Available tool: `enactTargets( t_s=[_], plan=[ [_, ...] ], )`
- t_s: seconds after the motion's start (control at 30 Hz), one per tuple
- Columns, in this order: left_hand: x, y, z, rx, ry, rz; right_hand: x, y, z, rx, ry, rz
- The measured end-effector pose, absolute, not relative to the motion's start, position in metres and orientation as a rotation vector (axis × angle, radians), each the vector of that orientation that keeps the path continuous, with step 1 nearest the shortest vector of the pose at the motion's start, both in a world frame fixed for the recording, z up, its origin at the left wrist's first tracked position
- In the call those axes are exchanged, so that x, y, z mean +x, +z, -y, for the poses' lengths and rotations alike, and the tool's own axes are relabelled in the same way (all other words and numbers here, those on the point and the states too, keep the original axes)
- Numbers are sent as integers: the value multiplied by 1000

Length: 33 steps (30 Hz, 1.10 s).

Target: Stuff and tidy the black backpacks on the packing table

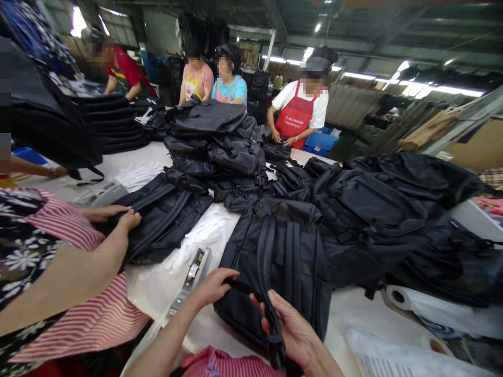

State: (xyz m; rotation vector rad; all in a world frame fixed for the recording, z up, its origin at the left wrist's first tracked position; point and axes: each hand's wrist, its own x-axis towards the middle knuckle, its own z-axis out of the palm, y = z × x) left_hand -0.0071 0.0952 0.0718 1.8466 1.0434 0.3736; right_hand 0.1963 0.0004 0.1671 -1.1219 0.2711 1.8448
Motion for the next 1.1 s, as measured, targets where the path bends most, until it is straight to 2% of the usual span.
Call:
enactTargets(
  t_s=[0.33, 0.57, 0.77, 1.1],
  plan=[
    [-16, 65, -89, 1791, 401, -1064, 193, 167, -2, -1120, 1899, -42],
    [-17, 64, -112, 1355, 366, -864, 193, 175, -11, -1126, 1879, 71],
    [-14, 59, -119, 1279, 321, -853, 193, 173, -24, -1103, 1847, 122],
    [5, 32, -117, 1294, 571, -1109, 186, 167, -50, -1027, 1902, 295]
  ],
)
